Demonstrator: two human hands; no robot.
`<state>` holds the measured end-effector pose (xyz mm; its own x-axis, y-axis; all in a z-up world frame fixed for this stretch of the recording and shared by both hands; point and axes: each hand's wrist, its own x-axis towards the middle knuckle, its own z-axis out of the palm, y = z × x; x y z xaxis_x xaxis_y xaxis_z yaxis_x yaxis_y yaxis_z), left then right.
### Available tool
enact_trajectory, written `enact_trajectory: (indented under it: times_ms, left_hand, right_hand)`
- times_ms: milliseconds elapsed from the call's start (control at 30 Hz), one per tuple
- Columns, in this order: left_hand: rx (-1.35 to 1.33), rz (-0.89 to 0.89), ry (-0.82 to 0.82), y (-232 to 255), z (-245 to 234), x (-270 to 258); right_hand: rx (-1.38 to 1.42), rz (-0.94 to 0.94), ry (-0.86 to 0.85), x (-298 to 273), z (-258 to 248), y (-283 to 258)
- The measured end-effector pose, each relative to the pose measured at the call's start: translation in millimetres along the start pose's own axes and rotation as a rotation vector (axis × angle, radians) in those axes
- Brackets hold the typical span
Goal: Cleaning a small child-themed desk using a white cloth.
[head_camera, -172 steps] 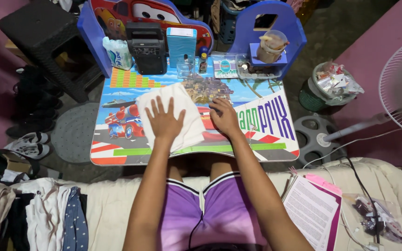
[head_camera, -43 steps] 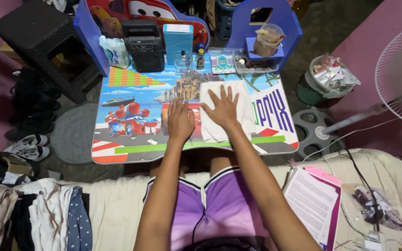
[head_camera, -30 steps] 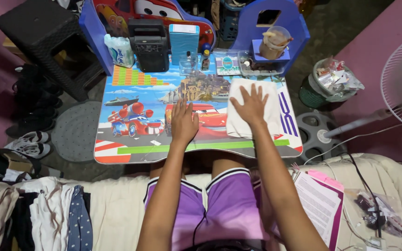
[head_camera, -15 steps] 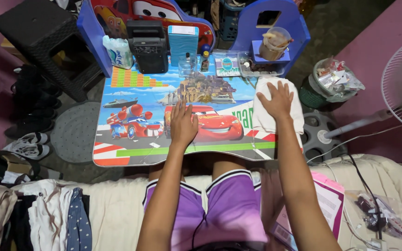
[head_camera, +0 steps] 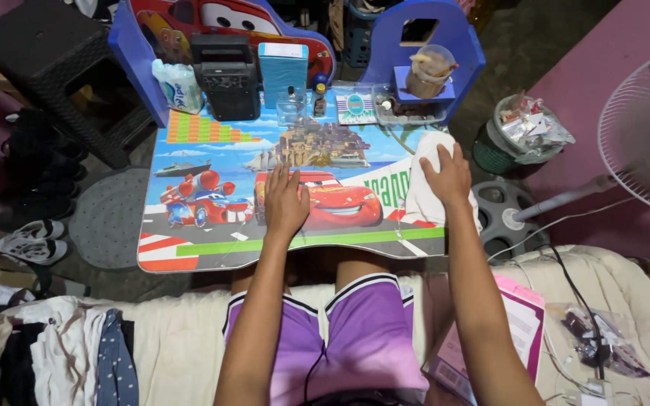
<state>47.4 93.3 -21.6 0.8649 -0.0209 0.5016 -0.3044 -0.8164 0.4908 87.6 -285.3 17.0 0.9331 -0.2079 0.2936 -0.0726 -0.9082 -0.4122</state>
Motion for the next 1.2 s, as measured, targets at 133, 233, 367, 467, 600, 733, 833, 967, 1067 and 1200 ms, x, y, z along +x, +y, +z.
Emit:
enact_trajectory:
  times_ms: [133,233,367,467,600,733,833,967,1067,1200]
  left_hand:
    - [-0.013,-0.014,-0.021,2.5,-3.5,1.2]
    - [-0.014,-0.015,-0.018,2.4,-1.7,0.0]
    - [-0.002,0.002,-0.002,0.3,0.3,0.3]
    - [0.005,0.003,-0.005,0.9,-0.2,-0.1]
    - [0.004,-0.005,-0.012,2.1,-1.6,0.4]
    - [0.006,0.004,-0.006,1.3,0.3,-0.2]
    - [-0.002,0.003,0.003,2.0,-0.7,1.2]
    - [-0.006,0.006,0.000,2.9,-2.8,0.4]
    - [-0.007,0.006,0.001,5.1,-5.1,1.0]
    - [0.002,-0.007,-0.007,5.1,-5.0,1.7]
  right_hand:
    - [-0.067,-0.021,0.016,-21.9,3.5,7.2]
    - [-0.074,-0.028,-0.004,-41.6,-2.7,5.3]
    - [-0.102,-0.046,0.025,-72.1,-6.2,2.7]
    - [-0.137,-0.005,-0.003,-94.1,-8.0,-4.1]
    - [-0.156,0.056,-0.068,-115.9,-2.4,-13.3]
    - [-0.170,0.037,-0.091,-129.7,8.7,-36.9]
    - [-0.186,0.010,-0.123,-135.6,16.2,-62.6]
    - [-0.151,-0.053,-0.089,-143.4,27.9,-98.3]
    - [-0.126,-0.083,-0.079,-143.2,37.1,-122.0]
    - [-0.088,-0.134,-0.098,-136.3,48.4,-153.9]
